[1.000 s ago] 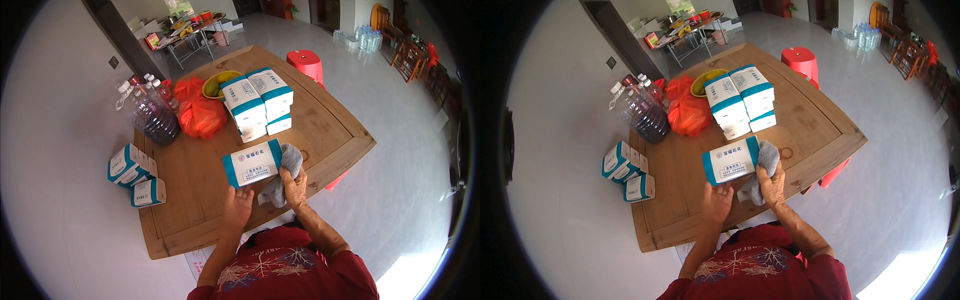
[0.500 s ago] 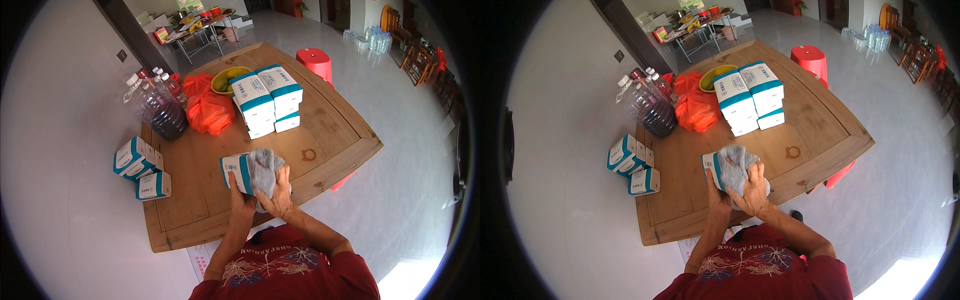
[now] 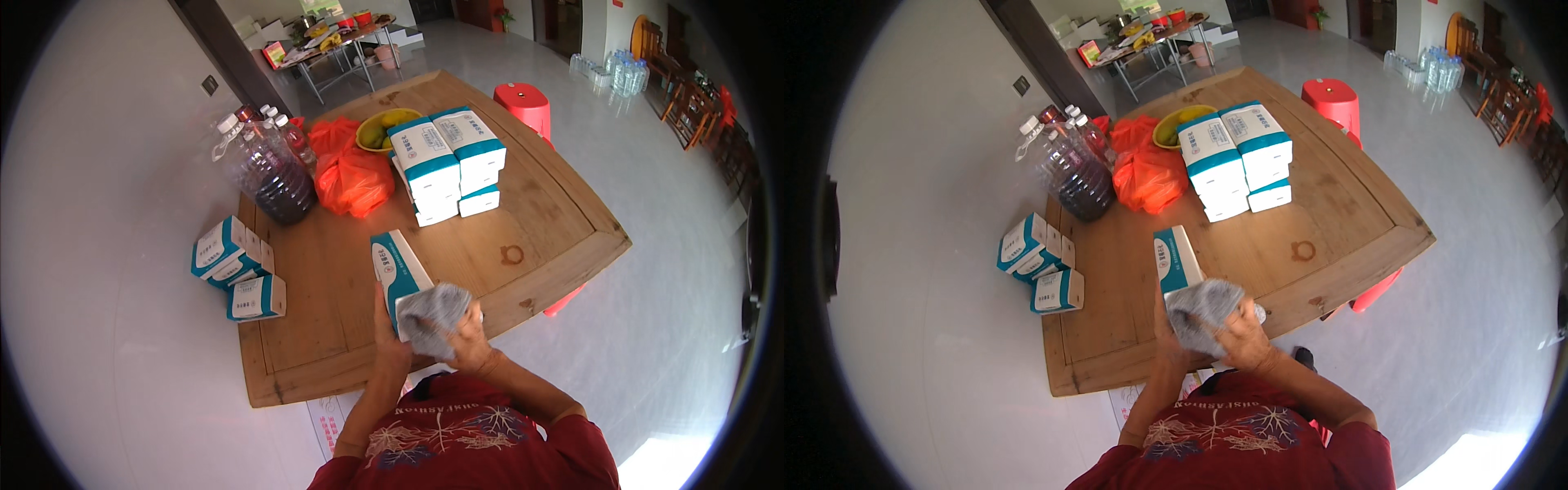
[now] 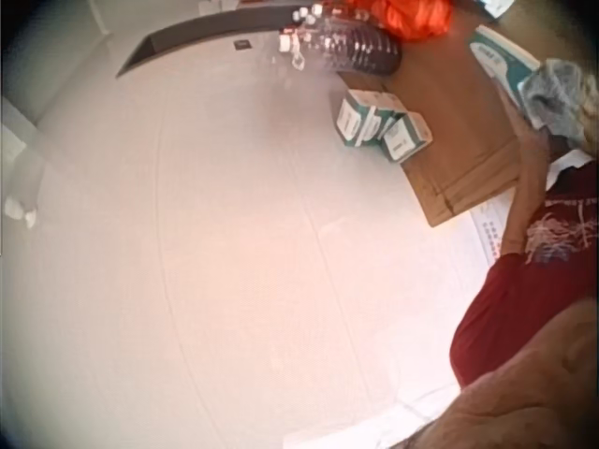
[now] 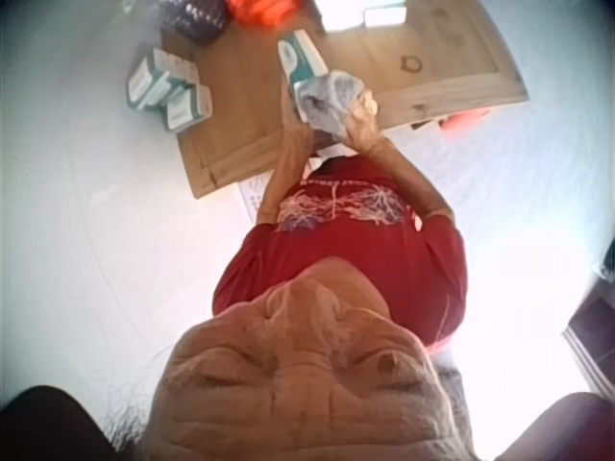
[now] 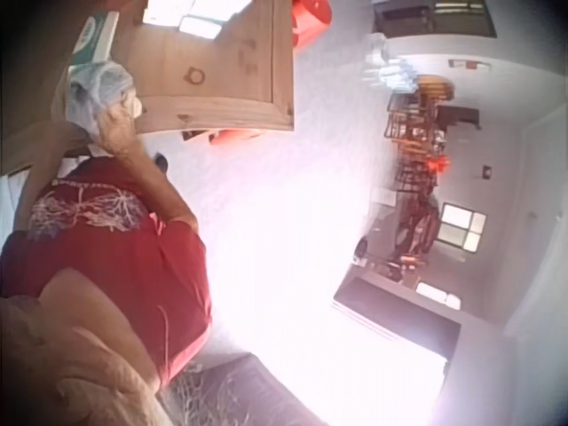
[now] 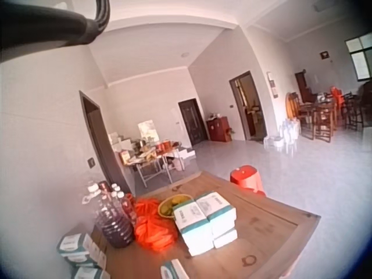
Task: The person wipes the surfaces of multiple small white and blue boxes with a grey cloth. They handle the boxes one at a time, wiping each side before stacking them on a wooden table.
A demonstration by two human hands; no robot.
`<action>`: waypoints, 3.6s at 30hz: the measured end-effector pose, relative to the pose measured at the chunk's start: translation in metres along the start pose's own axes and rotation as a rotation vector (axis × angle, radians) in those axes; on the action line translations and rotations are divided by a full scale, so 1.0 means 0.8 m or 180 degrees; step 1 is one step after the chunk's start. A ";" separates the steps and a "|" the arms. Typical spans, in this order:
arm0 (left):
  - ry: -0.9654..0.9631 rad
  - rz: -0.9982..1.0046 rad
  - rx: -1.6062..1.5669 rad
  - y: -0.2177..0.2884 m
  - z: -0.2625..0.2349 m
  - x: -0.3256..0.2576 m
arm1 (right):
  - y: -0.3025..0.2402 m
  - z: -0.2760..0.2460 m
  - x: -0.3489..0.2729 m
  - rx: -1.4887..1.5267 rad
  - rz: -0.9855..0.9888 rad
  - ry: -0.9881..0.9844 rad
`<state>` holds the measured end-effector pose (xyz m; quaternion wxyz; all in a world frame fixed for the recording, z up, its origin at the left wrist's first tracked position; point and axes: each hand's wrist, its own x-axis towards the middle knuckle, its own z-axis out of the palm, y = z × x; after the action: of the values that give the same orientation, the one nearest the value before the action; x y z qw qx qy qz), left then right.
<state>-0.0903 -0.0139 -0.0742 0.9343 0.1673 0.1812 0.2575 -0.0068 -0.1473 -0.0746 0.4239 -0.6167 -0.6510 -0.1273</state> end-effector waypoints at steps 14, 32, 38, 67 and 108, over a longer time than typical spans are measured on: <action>-0.0578 -0.0963 0.0003 -0.011 -0.029 -0.023 | 0.033 -0.063 0.089 0.0723 0.0459 0.0063; -0.0845 -0.0904 0.0712 -0.007 -0.066 -0.017 | 0.007 -0.064 0.059 0.1730 0.1157 0.0589; -0.1120 -0.0451 0.1368 0.005 -0.077 -0.022 | 0.021 -0.117 0.049 0.3949 0.1838 -0.0353; -0.0339 0.1337 0.3009 0.035 0.045 -0.017 | -0.010 -0.027 0.024 0.2599 0.2090 0.0042; -0.0082 0.1631 0.0715 0.024 0.052 -0.021 | -0.040 0.013 0.070 0.3789 0.3295 0.0614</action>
<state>-0.0943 -0.0167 -0.0257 0.8165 0.3134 0.1485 0.4616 -0.0333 -0.1079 -0.0301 0.7422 -0.4970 -0.2007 0.4023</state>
